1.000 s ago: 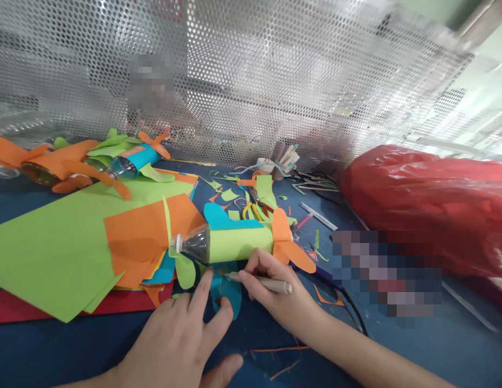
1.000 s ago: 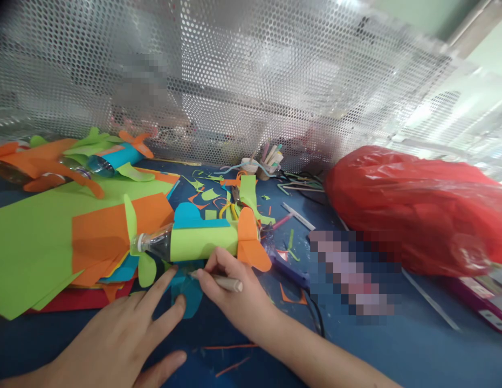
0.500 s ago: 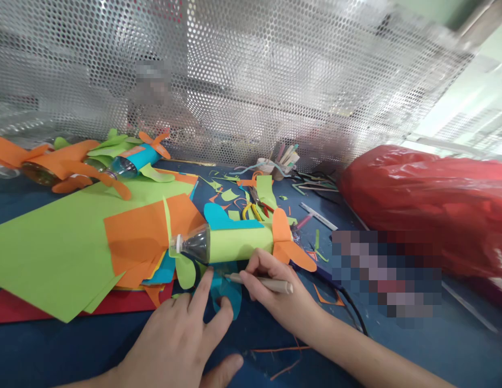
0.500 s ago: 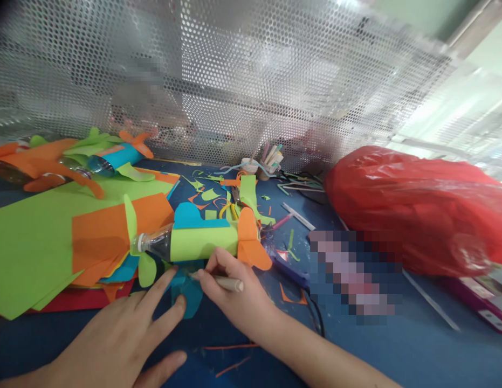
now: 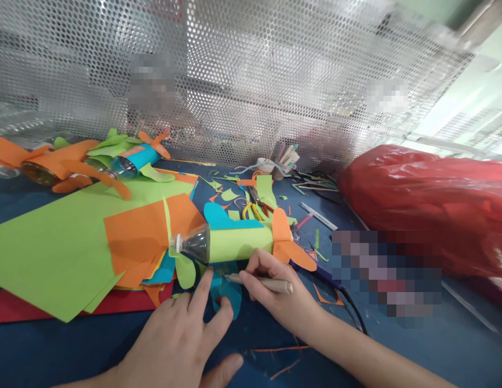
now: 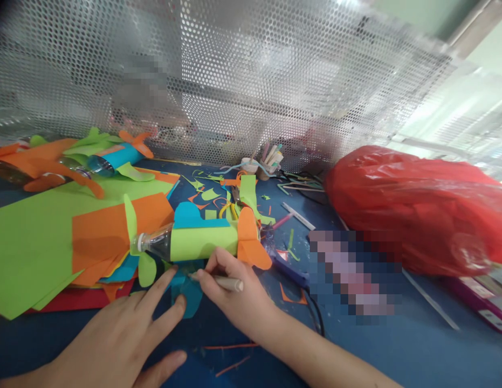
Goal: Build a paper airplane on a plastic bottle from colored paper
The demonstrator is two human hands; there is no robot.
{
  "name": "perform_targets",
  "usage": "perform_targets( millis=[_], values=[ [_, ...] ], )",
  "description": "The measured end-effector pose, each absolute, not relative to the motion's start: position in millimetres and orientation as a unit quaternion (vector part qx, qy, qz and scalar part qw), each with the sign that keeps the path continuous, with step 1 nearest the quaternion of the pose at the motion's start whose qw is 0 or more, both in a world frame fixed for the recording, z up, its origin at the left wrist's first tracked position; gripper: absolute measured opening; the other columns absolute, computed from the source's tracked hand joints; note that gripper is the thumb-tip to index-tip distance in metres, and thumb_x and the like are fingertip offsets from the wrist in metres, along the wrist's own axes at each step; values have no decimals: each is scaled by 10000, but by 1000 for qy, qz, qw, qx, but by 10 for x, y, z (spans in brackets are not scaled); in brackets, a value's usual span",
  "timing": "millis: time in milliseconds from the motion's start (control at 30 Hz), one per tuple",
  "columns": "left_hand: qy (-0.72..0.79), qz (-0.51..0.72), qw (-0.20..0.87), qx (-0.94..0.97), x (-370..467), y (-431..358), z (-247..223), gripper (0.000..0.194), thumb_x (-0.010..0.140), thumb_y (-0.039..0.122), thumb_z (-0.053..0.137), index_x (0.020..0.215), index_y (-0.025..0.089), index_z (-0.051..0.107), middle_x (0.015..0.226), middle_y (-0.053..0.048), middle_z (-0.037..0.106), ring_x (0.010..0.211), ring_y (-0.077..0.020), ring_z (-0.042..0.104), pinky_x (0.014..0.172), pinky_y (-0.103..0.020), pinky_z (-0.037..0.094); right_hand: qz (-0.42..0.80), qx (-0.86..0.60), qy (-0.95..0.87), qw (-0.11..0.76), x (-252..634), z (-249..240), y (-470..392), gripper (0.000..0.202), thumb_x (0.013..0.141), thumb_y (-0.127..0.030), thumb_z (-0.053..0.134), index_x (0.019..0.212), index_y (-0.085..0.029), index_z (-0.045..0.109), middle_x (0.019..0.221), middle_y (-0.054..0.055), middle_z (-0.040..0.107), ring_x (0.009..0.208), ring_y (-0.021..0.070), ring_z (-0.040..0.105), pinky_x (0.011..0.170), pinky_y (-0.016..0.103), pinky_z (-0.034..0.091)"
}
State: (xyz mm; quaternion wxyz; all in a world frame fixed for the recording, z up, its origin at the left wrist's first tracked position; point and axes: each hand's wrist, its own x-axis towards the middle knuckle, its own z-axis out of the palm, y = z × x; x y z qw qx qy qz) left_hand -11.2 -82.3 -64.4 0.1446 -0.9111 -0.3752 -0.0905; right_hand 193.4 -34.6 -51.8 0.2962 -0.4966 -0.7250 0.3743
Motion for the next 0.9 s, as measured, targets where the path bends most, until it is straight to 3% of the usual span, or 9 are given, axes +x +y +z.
perform_targets(
  millis=[633,900],
  values=[
    [-381,-84,142,-910,-93,-811,-607,414,860,458,537,1178,198,594,1217,-294,614,668,-282,702,540,-380,570,387,-504,-711,302,1914,-478,-364,217,892,-320,529,724,-221,434,568,-68,473,488,88,390,454,203,296],
    [-373,-85,142,-913,-113,-819,-640,401,900,433,468,1193,191,596,1232,-299,599,678,-292,706,542,-390,571,393,-498,-712,301,1917,-468,-367,198,894,-292,516,728,-218,437,578,-63,472,492,91,413,460,205,305]
  ],
)
